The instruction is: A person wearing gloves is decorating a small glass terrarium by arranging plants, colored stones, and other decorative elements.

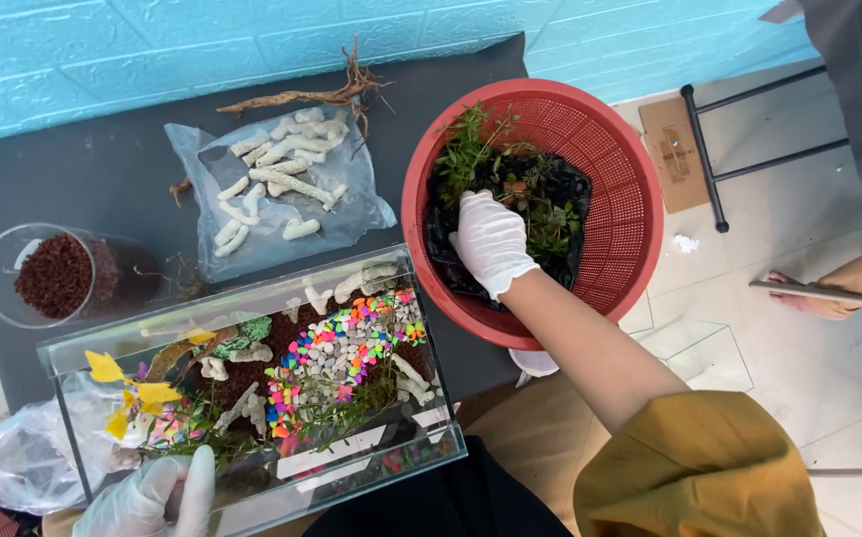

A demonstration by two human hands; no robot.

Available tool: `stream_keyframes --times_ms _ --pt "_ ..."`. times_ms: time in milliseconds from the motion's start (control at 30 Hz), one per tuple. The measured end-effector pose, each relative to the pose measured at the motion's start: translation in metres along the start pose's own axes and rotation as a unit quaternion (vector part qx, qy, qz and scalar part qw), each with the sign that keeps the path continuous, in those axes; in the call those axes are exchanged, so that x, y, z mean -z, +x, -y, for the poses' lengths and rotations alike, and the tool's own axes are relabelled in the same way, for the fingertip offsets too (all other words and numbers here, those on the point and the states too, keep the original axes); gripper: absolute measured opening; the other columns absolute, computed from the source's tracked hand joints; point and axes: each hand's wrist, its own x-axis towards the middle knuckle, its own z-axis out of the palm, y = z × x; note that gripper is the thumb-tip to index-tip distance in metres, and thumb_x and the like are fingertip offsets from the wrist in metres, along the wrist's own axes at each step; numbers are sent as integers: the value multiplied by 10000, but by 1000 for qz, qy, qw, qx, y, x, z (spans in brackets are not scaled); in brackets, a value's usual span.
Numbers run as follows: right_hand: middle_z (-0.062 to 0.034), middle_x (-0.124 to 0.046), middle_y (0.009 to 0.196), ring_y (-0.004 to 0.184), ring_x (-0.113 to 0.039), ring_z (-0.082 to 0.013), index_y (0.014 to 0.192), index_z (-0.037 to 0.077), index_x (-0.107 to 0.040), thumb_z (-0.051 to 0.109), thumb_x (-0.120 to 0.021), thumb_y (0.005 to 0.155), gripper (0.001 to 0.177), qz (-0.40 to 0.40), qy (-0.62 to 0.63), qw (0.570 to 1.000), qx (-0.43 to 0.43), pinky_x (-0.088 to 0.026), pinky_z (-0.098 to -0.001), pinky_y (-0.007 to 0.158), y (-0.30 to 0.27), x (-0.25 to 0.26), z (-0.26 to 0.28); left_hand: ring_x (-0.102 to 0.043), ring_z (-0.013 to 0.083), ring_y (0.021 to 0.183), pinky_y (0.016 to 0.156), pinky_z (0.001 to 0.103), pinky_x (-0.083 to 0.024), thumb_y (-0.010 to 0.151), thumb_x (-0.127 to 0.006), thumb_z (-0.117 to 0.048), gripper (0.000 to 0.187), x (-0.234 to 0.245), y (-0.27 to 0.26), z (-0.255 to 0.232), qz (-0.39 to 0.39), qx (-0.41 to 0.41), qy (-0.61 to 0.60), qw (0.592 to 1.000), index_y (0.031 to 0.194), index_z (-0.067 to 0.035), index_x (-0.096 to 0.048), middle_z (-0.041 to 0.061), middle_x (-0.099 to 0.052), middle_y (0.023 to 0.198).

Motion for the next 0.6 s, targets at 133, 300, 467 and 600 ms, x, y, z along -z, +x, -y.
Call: stream_keyframes --times_ms 133,300,467,600 --pt "-27 -657 861 739 -741 -229 995 155 -637 493 -868 735 485 44 -31 998 -17 -599 -385 549 17 6 -7 -614 205 575 676 302 -453 859 -779 -216 104 2 -1 -9 58 3 30 998 810 -208 -687 -3 -619 619" --pt "-144 -686 1174 967 -724 -372 1158 64 -642 378 -778 830 474 128 175 975 -57 -594 -518 754 -17 106 -33 -582 222 572 636 331 -464 938 -779 -229 201 10 -2 -32 -32 -5 31 999 755 -177 -716 28 -613 577" --pt "-46 -722 875 802 -697 -233 1221 129 -604 374 -713 905 415 90 369 923 -57 -510 -404 747 -75 133 -63 -500 166 517 627 283 -433 944 -719 -331 270 14 2 -38 26 47 35 998 706 -206 -689 4 -491 480" --pt "17 -735 937 806 -666 -127 1397 144 -580 352 -723 880 576 36 447 889 -89 -514 -318 792 -106 129 -58 -518 177 588 749 275 -501 965 -730 -338 245 16 -4 -34 20 36 41 998 759 -205 -718 -2 -530 531"
